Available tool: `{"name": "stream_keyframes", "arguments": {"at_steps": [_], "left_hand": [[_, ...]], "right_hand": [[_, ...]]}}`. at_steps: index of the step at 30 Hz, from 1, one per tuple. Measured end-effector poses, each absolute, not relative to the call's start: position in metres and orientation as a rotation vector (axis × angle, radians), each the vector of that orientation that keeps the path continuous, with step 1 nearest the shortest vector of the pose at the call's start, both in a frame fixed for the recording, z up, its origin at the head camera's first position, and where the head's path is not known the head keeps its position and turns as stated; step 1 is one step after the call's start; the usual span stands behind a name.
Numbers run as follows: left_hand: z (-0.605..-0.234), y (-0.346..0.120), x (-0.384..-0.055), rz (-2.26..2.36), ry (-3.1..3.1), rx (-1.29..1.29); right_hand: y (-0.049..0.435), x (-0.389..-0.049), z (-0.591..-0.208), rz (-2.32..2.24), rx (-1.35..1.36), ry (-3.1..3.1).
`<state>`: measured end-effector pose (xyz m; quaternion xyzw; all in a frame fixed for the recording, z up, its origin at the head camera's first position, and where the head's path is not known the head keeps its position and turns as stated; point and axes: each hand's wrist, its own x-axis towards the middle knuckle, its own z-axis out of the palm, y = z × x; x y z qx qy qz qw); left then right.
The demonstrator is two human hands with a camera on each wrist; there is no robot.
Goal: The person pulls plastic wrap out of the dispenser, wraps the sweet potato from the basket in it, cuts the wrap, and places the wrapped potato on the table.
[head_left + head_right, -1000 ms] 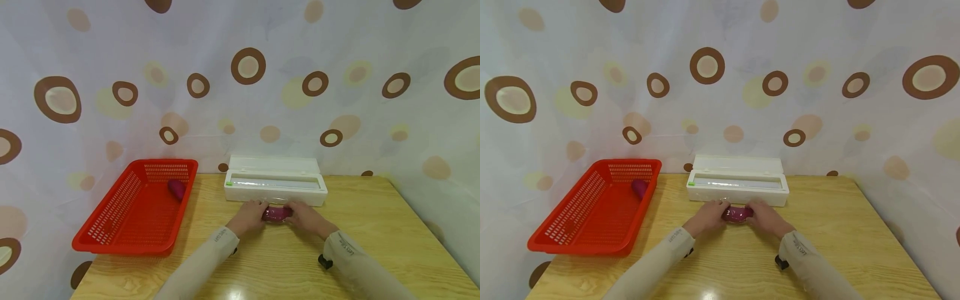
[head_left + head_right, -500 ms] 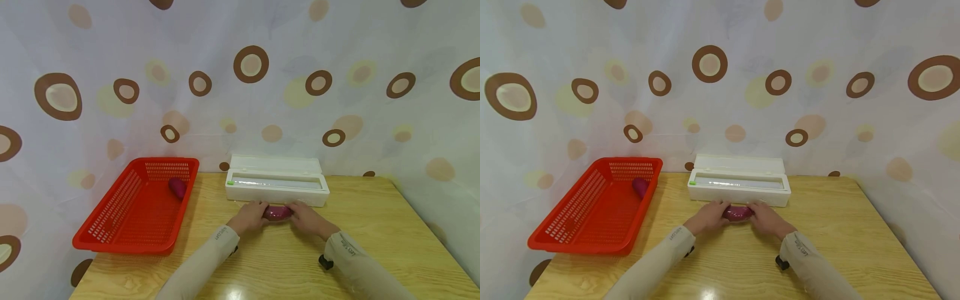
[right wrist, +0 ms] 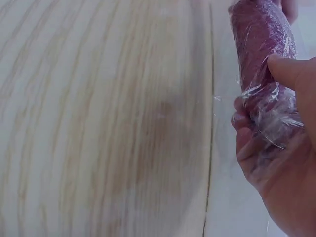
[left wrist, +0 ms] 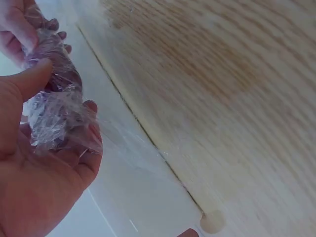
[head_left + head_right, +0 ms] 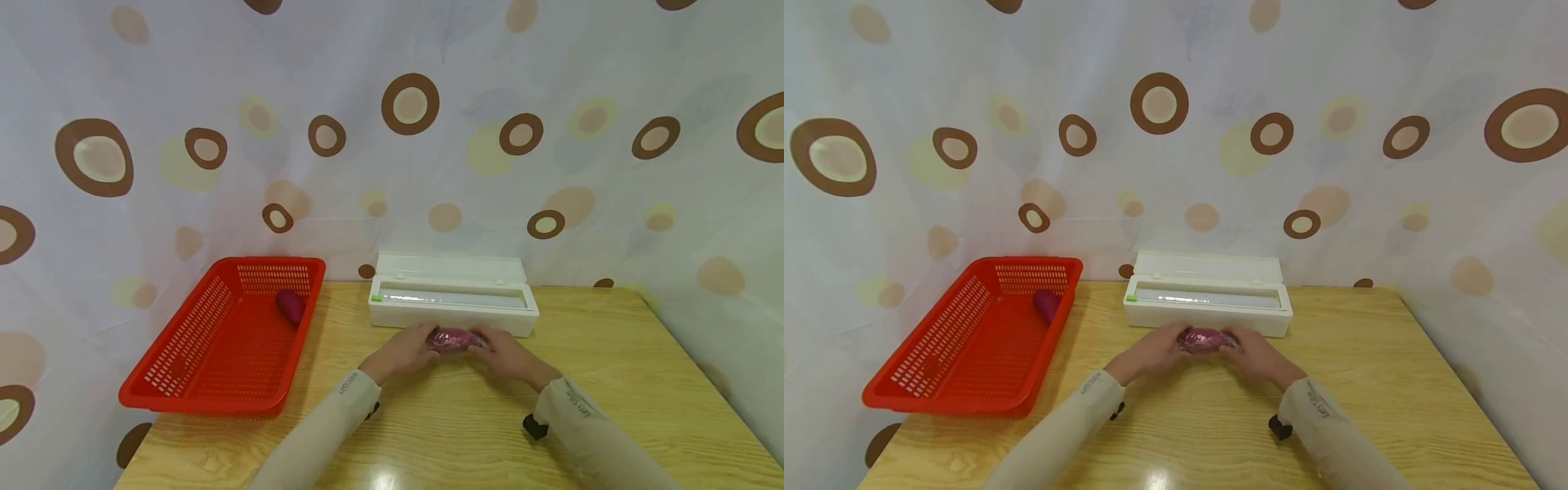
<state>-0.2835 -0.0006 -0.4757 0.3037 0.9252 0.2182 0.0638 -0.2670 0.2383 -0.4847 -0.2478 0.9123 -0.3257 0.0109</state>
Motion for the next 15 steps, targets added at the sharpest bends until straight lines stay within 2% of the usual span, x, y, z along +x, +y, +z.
{"name": "stream_keyframes", "arguments": {"at_steps": [15], "left_hand": [[-0.4722, -0.0055, -0.2792, 0.554, 2.890, 0.989]], "right_hand": [[0.2399, -0.2668, -0.4820, -1.044, -0.835, 2.841]]}}
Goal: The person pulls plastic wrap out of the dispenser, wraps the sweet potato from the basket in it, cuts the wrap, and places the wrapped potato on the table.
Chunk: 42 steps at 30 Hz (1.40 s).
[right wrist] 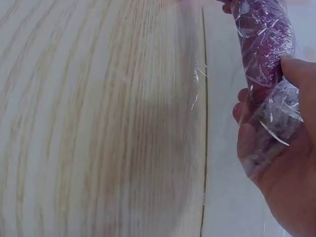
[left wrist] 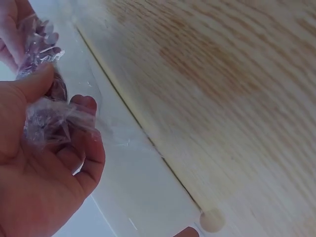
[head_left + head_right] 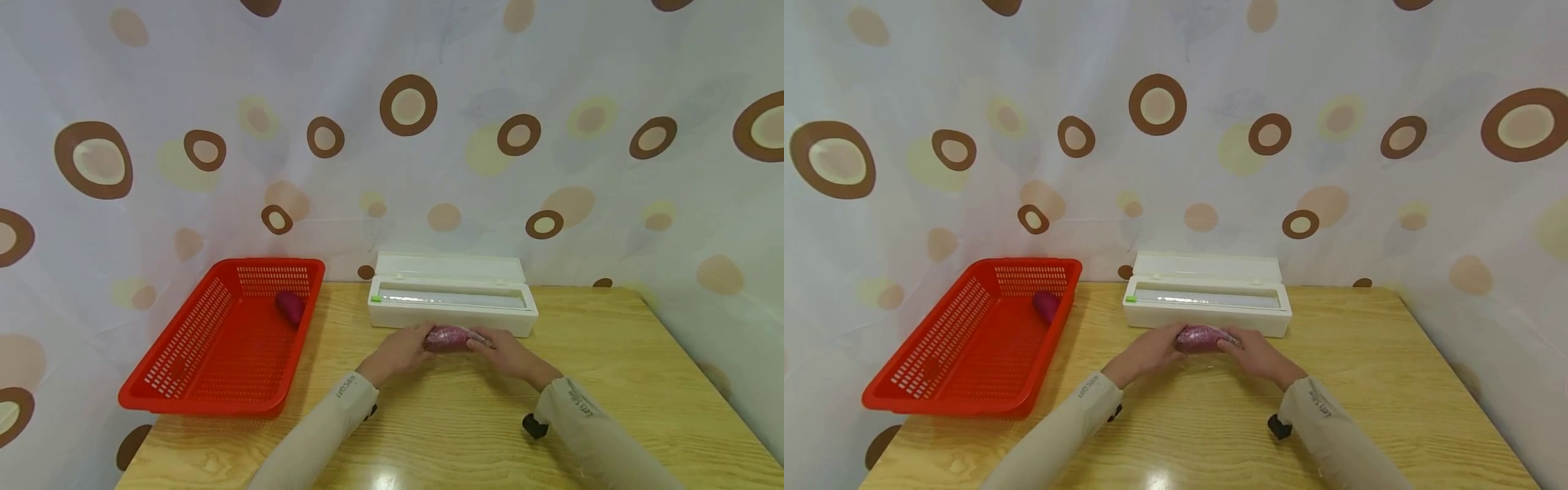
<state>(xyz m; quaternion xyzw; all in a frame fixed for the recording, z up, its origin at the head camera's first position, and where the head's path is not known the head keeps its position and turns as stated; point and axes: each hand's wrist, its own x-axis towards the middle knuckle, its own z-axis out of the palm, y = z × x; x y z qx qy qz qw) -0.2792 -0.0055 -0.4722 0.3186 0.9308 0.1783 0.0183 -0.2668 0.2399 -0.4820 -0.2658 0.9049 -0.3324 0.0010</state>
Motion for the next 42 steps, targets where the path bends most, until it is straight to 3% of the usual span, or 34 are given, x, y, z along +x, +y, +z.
{"name": "stream_keyframes", "arguments": {"at_steps": [9, 17, 26, 34, 42], "left_hand": [[-0.473, -0.007, -0.280, 0.633, 2.785, 0.946], [-0.471, -0.012, -0.281, 0.665, 2.758, 0.995], [-0.462, -0.018, -0.282, 0.157, 3.137, 0.930], [-0.462, -0.018, -0.284, 0.609, 3.143, 0.767], [-0.466, -0.020, -0.287, 0.910, 2.949, 0.852]], "right_hand": [[0.241, -0.267, -0.480, -1.000, -1.022, 2.904], [0.240, -0.265, -0.474, -1.048, -1.017, 2.929], [0.239, -0.265, -0.474, -1.067, -0.873, 2.830], [0.240, -0.267, -0.475, -1.072, -0.902, 2.843], [0.238, -0.266, -0.475, -1.150, -0.832, 2.732]]}}
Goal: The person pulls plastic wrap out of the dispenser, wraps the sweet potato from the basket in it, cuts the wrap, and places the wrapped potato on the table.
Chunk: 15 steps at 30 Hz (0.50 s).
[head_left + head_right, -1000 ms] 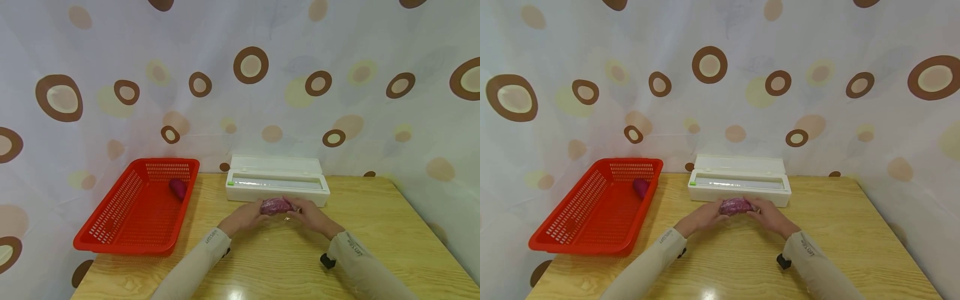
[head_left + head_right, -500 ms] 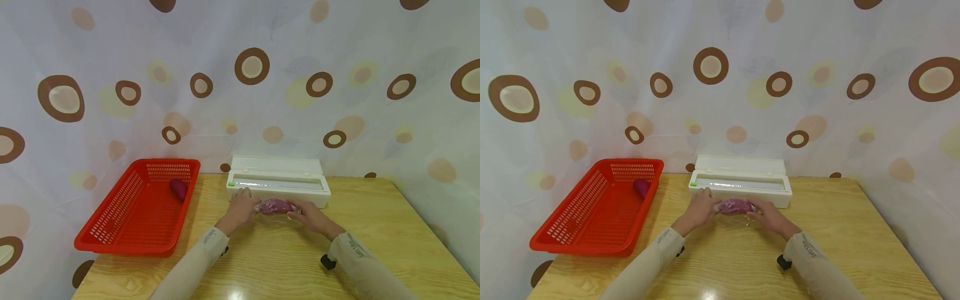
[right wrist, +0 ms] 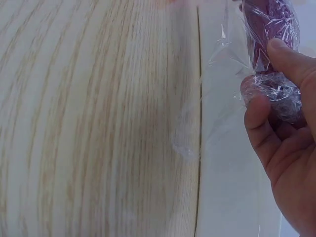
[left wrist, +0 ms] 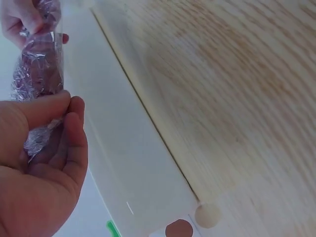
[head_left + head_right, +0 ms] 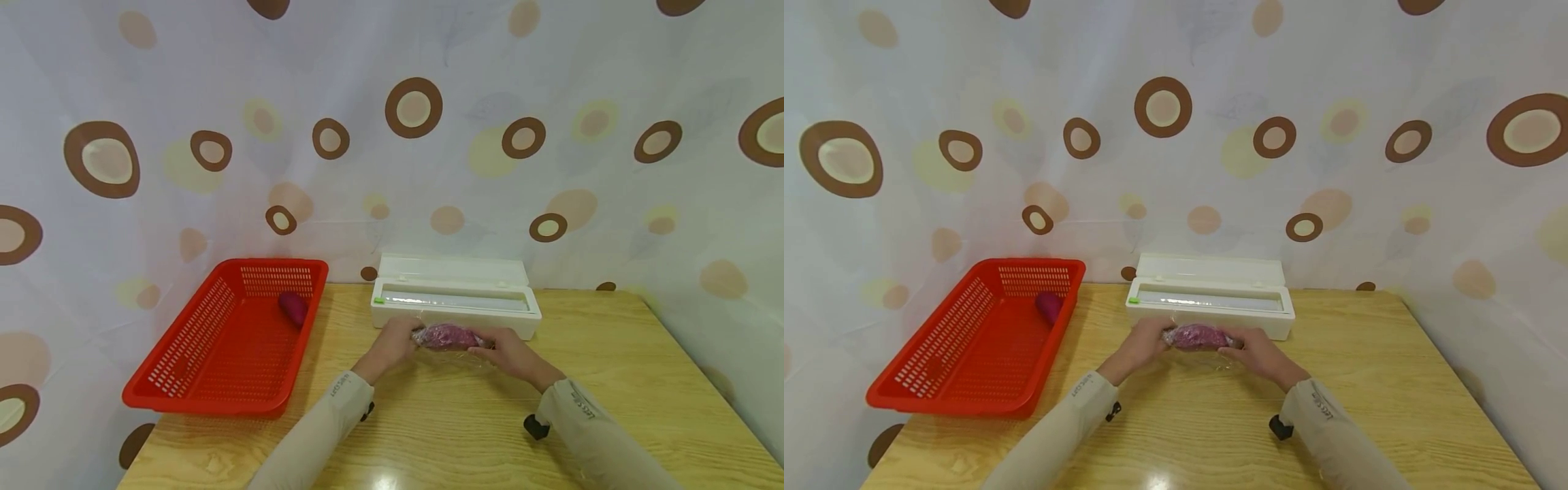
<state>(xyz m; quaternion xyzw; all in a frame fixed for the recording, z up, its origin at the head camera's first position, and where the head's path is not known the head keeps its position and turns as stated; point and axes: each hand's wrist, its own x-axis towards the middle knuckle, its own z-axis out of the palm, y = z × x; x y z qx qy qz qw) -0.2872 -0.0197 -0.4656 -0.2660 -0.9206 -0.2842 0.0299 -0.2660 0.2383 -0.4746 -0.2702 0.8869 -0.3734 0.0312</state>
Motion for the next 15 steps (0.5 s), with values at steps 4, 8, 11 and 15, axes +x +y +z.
{"name": "stream_keyframes", "arguments": {"at_steps": [4, 8, 11, 15], "left_hand": [[-0.4640, -0.0187, -0.2869, -0.975, -2.898, -0.922], [-0.4613, -0.0163, -0.2831, -1.016, -2.982, -0.932], [-0.4611, -0.0152, -0.2806, -1.015, -3.026, -0.901], [-0.4628, -0.0152, -0.2799, -1.051, -3.031, -0.866]], "right_hand": [[0.2370, -0.2665, -0.4746, -1.134, -0.813, 2.736], [0.2359, -0.2667, -0.4727, -1.132, -0.845, 2.728], [0.2339, -0.2665, -0.4703, -1.139, -0.892, 2.700], [0.2317, -0.2664, -0.4689, -1.113, -0.883, 2.707]]}}
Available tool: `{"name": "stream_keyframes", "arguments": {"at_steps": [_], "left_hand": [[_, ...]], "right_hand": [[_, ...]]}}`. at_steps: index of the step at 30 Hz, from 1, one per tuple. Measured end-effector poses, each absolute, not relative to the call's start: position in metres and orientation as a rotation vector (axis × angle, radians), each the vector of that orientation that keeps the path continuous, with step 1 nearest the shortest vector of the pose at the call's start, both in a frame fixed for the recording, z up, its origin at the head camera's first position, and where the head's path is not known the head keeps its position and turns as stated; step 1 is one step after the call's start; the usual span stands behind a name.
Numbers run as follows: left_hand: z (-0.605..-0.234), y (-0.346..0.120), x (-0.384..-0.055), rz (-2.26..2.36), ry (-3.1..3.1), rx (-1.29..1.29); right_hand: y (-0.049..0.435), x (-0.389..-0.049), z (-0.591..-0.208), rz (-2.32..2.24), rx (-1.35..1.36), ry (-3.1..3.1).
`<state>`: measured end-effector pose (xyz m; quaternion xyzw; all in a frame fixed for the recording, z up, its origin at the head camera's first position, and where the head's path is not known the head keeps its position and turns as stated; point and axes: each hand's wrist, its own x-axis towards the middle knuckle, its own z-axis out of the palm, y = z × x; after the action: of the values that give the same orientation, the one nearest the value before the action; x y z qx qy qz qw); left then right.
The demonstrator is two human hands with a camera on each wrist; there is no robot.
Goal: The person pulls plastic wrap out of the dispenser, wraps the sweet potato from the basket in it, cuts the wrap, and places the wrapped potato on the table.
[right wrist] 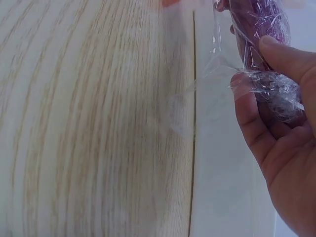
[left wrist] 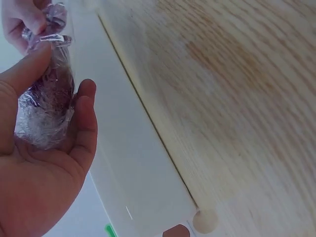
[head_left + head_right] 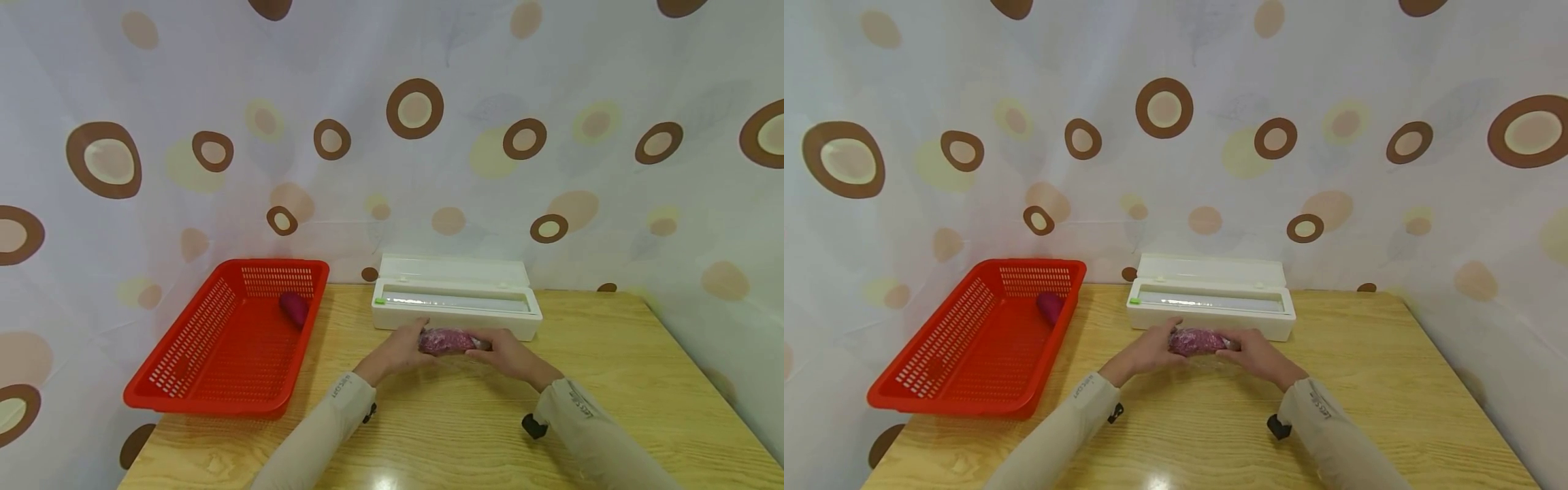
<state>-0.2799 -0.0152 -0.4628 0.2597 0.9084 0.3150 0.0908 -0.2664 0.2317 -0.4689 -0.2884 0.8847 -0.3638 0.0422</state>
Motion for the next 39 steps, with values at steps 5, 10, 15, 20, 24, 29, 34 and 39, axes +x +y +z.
{"name": "stream_keyframes", "arguments": {"at_steps": [5, 10, 15, 20, 24, 29, 34, 39], "left_hand": [[-0.4619, -0.0174, -0.2808, 1.026, 2.664, 0.774], [-0.4598, -0.0204, -0.2802, 0.998, 2.693, 0.738], [-0.4601, -0.0213, -0.2802, 0.990, 2.686, 0.748], [-0.4614, -0.0228, -0.2804, 1.013, 2.700, 0.767], [-0.4618, -0.0230, -0.2804, 1.021, 2.718, 0.778], [-0.4633, -0.0208, -0.2812, 1.012, 2.765, 0.752], [-0.4618, -0.0221, -0.2805, 1.058, 2.760, 0.705], [-0.4593, -0.0251, -0.2782, 1.132, 2.654, 0.646]], "right_hand": [[0.2310, -0.2652, -0.4679, -1.081, -0.794, 2.770], [0.2293, -0.2632, -0.4658, -1.084, -0.803, 2.801], [0.2299, -0.2639, -0.4676, -1.052, -0.819, 2.822], [0.2304, -0.2666, -0.4707, -1.108, -0.774, 2.786], [0.2297, -0.2672, -0.4702, -1.160, -0.748, 2.751], [0.2282, -0.2683, -0.4700, -1.175, -0.794, 2.730], [0.2273, -0.2699, -0.4725, -1.180, -0.860, 2.750], [0.2290, -0.2705, -0.4734, -1.194, -0.804, 2.804]]}}
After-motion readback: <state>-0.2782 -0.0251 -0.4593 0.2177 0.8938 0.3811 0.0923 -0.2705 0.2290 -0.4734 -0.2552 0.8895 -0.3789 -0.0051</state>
